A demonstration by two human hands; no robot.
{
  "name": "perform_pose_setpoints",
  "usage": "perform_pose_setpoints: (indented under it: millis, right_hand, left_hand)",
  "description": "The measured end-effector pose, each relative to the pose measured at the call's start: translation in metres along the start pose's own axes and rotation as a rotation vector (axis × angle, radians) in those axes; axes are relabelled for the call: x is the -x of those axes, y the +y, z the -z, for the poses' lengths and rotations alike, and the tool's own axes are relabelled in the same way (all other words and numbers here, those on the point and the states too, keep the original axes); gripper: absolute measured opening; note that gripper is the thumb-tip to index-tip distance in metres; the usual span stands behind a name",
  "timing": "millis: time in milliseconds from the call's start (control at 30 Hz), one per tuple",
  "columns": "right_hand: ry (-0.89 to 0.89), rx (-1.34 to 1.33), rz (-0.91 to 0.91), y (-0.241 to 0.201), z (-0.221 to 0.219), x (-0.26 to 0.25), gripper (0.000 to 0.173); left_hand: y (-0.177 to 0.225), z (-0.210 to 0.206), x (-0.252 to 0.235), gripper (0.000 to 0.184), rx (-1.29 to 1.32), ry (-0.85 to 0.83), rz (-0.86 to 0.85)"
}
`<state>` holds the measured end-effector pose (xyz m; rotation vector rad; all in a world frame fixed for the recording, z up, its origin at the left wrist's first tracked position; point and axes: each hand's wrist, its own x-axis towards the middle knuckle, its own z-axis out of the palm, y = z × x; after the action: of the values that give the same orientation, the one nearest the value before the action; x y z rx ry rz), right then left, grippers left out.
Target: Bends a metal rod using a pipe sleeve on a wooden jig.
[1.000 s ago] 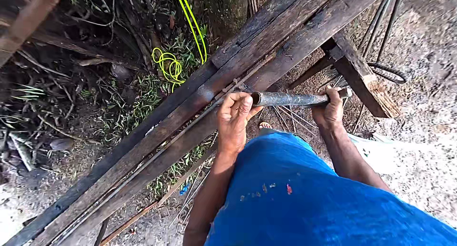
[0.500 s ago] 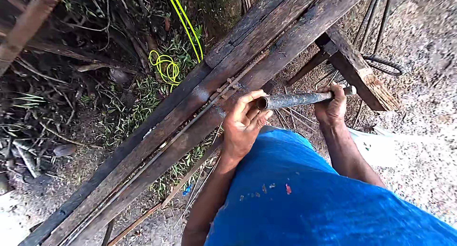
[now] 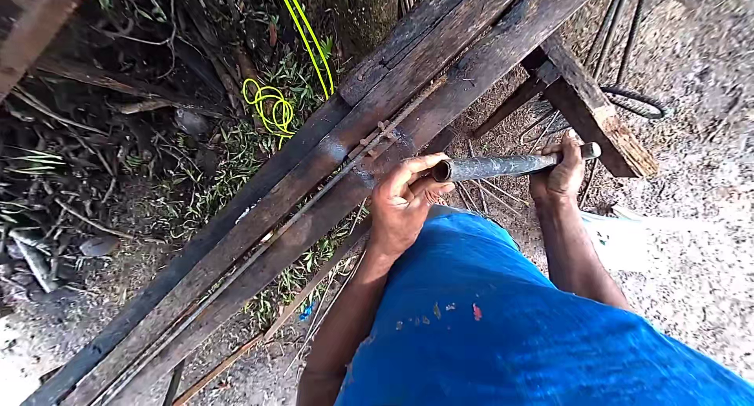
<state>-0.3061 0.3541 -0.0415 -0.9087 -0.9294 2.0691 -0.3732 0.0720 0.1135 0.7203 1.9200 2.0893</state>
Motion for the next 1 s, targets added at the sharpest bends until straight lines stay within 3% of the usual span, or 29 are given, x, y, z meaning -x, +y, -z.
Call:
perform_pose_setpoints:
  millis: [300,367,467,633,733,800,900,1000]
  right_hand:
    - [0.004,-0.067,0.028,0.004,-0.008,-0.001,0.018]
    - [0.017,0.005,0.018,-0.003,-0.014,0.001,0.017]
    - [-0.075,0.317,-0.096,-0.025,-0.013,0.009,0.014]
    - [-0.243,0.706,-0.317,-0.057,-0.013,0.008,0.038]
    - [-0.345,0.779,-0.406,-0.074,-0.012,0.006,0.045]
    - [-0.521,0.728,-0.379,-0.086,-0.003,0.006,0.044]
    - [-0.808,0.63,-0.293,-0.103,0.012,0.004,0.078]
    - [-0.882,0.718,-0.242,-0.115,0.011,0.008,0.105]
  left_hand:
    - [0.0,0.004,-0.001,0.04,0.011,0.032,0.03]
    - [-0.001,0.004,-0.002,0.04,0.02,0.042,0.038]
    - [-0.006,0.004,0.0,0.037,0.057,0.079,0.062]
    - [-0.008,0.006,-0.004,0.039,0.038,0.136,0.104]
    - [-0.01,0.01,-0.007,0.045,-0.004,0.059,0.095]
    - [-0.013,0.011,-0.009,0.041,-0.004,0.072,0.1]
    - [-0.017,0.011,-0.011,0.037,0.012,0.131,0.132]
    - [-0.017,0.008,-0.015,0.034,0.074,0.178,0.149]
